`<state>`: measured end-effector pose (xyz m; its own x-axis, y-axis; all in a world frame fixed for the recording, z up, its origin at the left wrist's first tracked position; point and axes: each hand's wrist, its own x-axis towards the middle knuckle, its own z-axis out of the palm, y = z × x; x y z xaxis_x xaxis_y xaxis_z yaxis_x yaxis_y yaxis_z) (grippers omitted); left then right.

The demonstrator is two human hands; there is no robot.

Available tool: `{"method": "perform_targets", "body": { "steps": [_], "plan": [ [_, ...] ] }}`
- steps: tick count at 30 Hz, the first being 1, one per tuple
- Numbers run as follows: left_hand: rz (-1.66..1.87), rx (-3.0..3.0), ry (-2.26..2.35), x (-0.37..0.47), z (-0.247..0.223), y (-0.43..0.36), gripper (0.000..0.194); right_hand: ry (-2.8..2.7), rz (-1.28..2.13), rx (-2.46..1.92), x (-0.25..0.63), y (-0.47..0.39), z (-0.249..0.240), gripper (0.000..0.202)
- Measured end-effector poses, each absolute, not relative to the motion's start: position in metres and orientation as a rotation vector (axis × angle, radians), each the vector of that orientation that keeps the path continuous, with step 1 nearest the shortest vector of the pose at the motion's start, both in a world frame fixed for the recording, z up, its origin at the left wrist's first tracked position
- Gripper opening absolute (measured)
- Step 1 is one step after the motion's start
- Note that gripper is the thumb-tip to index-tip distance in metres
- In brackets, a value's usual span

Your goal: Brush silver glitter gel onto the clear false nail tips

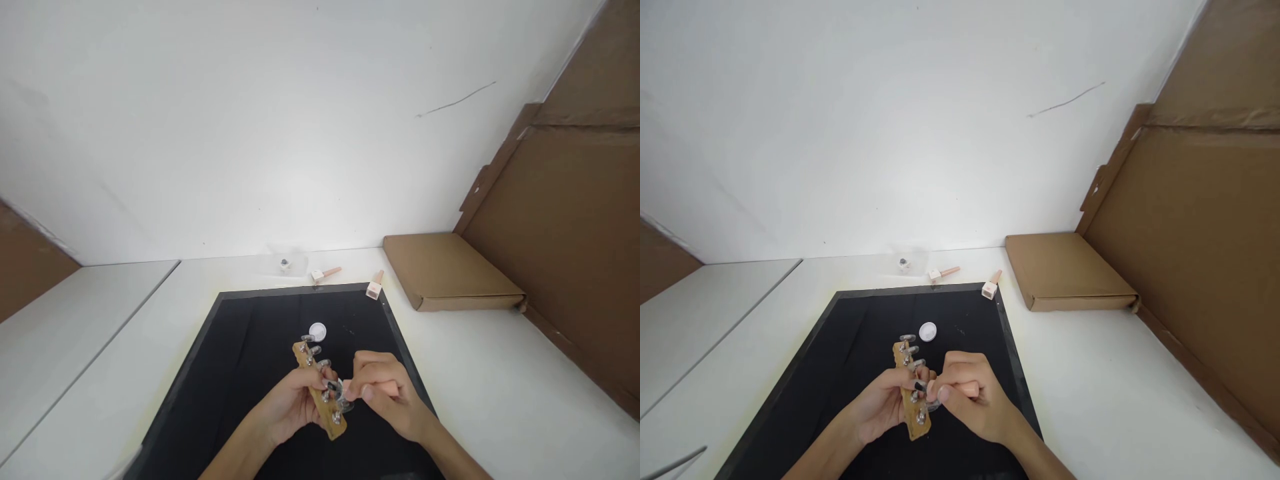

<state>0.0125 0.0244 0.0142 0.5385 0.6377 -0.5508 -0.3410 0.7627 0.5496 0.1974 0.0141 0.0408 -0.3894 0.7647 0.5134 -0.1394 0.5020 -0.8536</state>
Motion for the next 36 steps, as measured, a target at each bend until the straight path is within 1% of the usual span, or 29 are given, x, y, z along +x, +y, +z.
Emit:
{"method": "perform_targets", "body": {
  "steps": [3, 9, 22, 25, 31, 36],
  "plan": [
    [0.607, 0.396, 0.798, 0.0118, 0.0142, 0.0245, 0.009, -1.695, 1.089, -0.543, 0.1976, 0.0140, 0.0405, 0.031],
    [0.613, 0.409, 0.755, 0.0099, 0.0117, 0.0265, 0.003, -1.701, 1.081, -0.556, 0.1976, 0.0143, 0.0413, 0.034],
    [0.643, 0.447, 0.620, 0.0069, 0.0070, 0.0280, 0.004, -1.656, 1.132, -0.587, 0.1991, 0.0121, 0.0367, 0.035],
    [0.649, 0.466, 0.632, 0.0069, 0.0081, 0.0284, 0.006, -1.609, 1.159, -0.600, 0.1991, 0.0116, 0.0344, 0.036],
    [0.627, 0.429, 0.710, 0.0084, 0.0098, 0.0258, 0.001, -1.551, 1.172, -0.545, 0.1973, 0.0121, 0.0373, 0.037],
    [0.592, 0.412, 0.771, 0.0120, 0.0125, 0.0249, 0.006, -1.636, 1.139, -0.545, 0.1973, 0.0135, 0.0384, 0.036]
  ]
}}
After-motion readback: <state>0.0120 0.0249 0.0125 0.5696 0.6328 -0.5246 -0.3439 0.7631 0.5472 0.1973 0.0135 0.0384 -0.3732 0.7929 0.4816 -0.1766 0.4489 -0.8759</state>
